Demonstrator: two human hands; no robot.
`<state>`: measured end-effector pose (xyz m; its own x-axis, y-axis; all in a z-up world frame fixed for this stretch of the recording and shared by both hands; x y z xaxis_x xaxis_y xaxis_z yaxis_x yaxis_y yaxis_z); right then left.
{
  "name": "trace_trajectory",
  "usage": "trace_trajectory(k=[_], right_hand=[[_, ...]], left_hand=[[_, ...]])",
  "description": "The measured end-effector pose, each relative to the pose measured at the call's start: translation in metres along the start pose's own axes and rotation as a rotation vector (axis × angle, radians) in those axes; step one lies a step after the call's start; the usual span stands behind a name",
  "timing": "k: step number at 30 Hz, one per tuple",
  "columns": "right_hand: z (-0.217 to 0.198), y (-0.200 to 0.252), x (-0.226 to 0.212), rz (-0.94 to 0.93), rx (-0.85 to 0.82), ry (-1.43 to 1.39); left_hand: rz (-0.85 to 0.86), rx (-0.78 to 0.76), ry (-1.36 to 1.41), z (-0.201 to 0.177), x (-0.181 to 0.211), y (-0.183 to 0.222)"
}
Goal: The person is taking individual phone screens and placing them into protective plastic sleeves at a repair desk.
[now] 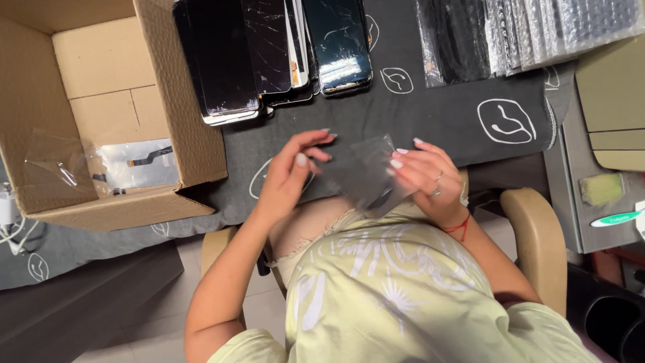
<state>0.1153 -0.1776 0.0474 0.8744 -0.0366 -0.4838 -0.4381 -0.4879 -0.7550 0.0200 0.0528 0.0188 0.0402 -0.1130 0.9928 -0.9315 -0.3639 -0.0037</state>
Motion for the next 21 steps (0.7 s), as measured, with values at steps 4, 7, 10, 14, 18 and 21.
trace_trajectory(k=[4, 7, 10, 14, 18, 21], right_hand=[[-0.017, 0.051, 0.058, 0.478, 0.157, -0.161], [-0.026, 0.134, 0.130, 0.718, 0.234, -0.324], [-0.014, 0.137, 0.144, 0.953, 0.333, -0.647], [-0.009, 0.060, 0.117, 1.054, 0.390, -0.788], [-0.010, 0.025, 0.111, 1.161, 0.392, -0.823], [-0.012, 0.003, 0.108, 1.193, 0.423, -0.868]], left_hand=[[0.001, -0.099, 0.160, 0.016, 0.001, -0.011], [0.000, -0.134, 0.129, 0.045, 0.020, -0.030], [-0.089, -0.184, 0.318, 0.077, 0.023, -0.046], [-0.203, -0.198, 0.550, 0.105, 0.002, -0.068], [-0.324, -0.140, 0.571, 0.119, -0.015, -0.081], [-0.332, -0.073, 0.520, 0.128, -0.027, -0.100]])
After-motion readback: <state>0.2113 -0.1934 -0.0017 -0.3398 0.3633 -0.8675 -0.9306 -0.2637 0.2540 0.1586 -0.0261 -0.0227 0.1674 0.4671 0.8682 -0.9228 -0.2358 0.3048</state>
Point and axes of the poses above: each hand's wrist, its own y-axis away from the middle knuckle, its own z-axis out of the palm, x = y × z, the point moved 6 cm from there along -y, towards the middle knuckle, and after that the axes turned 5 degrees about x, right-handed, at the moved point
